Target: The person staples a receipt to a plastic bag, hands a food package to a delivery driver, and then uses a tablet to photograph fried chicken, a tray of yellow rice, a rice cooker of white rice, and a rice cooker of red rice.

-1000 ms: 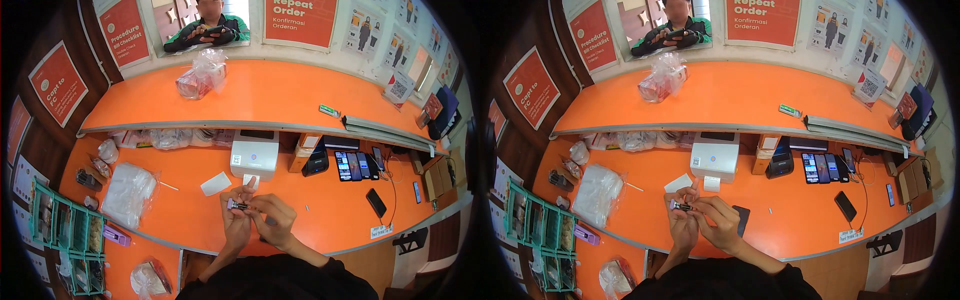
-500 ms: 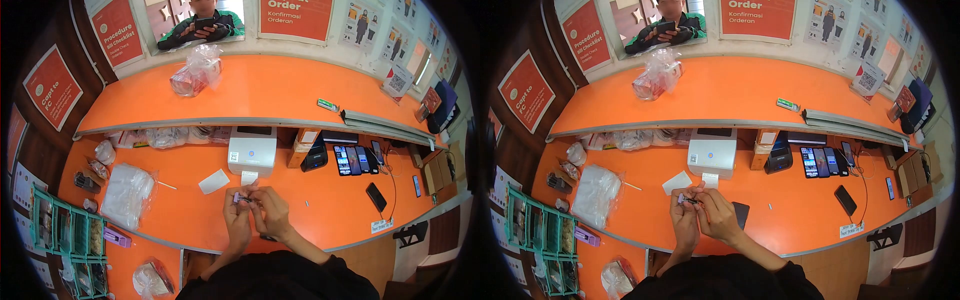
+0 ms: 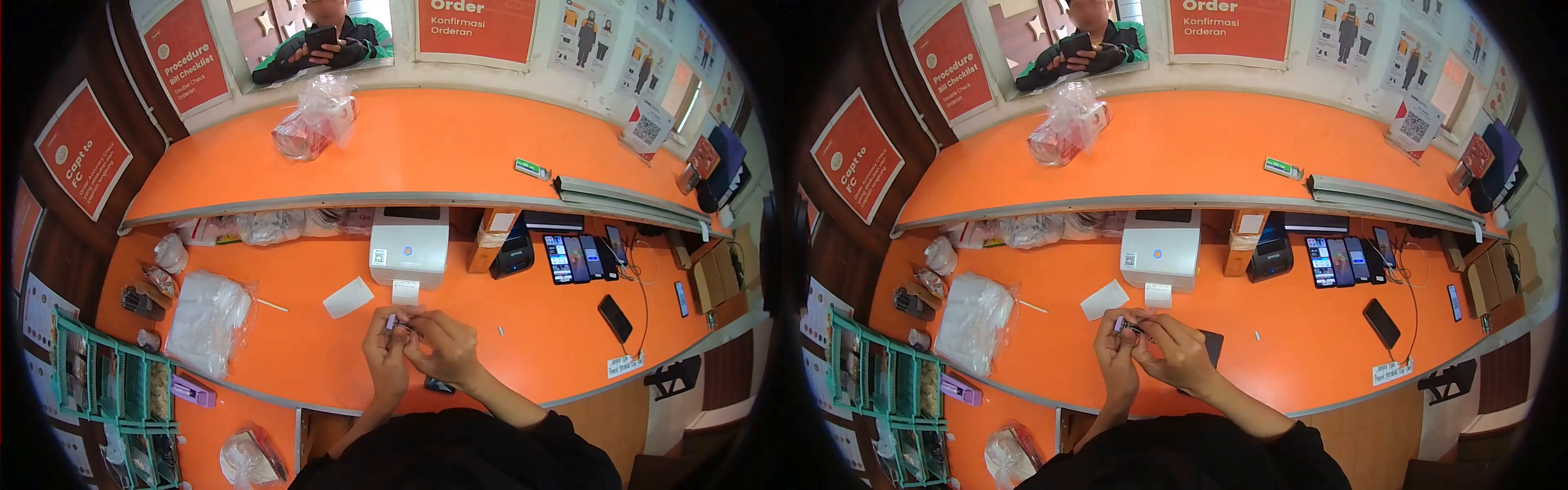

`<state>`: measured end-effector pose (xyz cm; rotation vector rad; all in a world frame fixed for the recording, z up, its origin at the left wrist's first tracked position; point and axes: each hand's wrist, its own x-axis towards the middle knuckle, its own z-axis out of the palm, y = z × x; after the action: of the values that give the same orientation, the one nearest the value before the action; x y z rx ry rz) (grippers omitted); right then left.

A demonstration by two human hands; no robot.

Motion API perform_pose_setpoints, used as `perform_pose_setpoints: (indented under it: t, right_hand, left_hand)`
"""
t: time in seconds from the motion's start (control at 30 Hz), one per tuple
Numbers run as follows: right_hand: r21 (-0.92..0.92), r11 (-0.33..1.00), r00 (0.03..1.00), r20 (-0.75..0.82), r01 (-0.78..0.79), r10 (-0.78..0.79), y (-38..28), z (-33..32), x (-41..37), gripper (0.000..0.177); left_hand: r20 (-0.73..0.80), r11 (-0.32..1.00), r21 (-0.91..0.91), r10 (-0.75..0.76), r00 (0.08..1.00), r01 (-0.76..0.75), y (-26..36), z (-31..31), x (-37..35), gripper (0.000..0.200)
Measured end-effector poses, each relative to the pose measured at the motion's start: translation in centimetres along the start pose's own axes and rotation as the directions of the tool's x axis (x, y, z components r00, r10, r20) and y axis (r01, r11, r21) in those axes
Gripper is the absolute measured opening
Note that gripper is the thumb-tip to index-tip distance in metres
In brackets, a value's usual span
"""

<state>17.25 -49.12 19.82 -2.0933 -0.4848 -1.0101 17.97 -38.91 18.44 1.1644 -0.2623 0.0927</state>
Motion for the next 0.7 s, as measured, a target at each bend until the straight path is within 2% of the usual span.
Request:
perform_pose_setpoints:
  t: [0.07,0.2,0.27,0.3,0.37,0.4,0.47,0.6,0.67,0.7]
  right_hand:
    - [-0.02,1.0,0.999,0.035,-0.022,0.022,0.1,-0.2,-0.3,0.022]
    - [0.005,1.0,1.0,0.006,-0.024,0.024,0.6,0.0,-0.7,0.02]
    - [0.083,0.986,0.989,0.02,-0.146,0.145,0.6,0.1,-0.6,0.017]
    - [0.085,0.985,0.989,0.019,-0.149,0.147,0.6,0.2,-0.7,0.017]
    - [0.165,0.972,0.986,0.002,-0.168,0.17,0.8,0.2,-0.7,0.024]
    - [0.163,0.972,0.985,-0.003,-0.17,0.172,0.7,0.2,-0.6,0.024]
    - [0.282,0.912,0.955,0.088,-0.298,0.285,0.0,-0.2,-0.2,0.032]
    - [0.214,0.898,0.921,0.147,-0.385,0.36,-0.7,-1.2,-0.2,0.036]
    - [0.055,0.872,0.829,0.346,-0.486,0.44,-0.5,-2.3,-0.6,0.033]
    - [0.056,0.871,0.828,0.347,-0.487,0.441,-0.6,-2.8,-0.6,0.033]
  left_hand:
    - [-0.005,0.999,-0.037,-0.017,1.0,0.016,-0.2,0.3,-0.1,0.019]
    - [-0.027,1.0,-0.029,0.012,1.0,-0.012,-0.7,0.3,0.2,0.018]
    - [0.0,0.999,-0.026,-0.022,1.0,0.022,-0.7,-0.3,0.7,0.022]
    - [0.0,0.999,-0.024,-0.024,1.0,0.024,-0.5,-0.4,0.6,0.022]
    - [0.02,0.963,-0.204,-0.174,0.984,0.175,0.0,-0.3,0.7,0.023]
    - [0.025,0.963,-0.202,-0.176,0.984,0.177,0.0,-0.5,0.7,0.023]
    - [0.055,0.919,-0.324,-0.218,0.974,0.224,-0.2,-0.9,0.7,0.022]
    - [-0.013,0.881,-0.417,-0.25,0.968,0.222,0.4,-0.8,0.8,0.022]
    - [-0.023,0.873,-0.469,-0.16,0.987,0.131,0.0,-1.1,0.7,0.022]
    - [-0.023,0.874,-0.467,-0.162,0.987,0.132,0.1,-1.1,0.7,0.022]
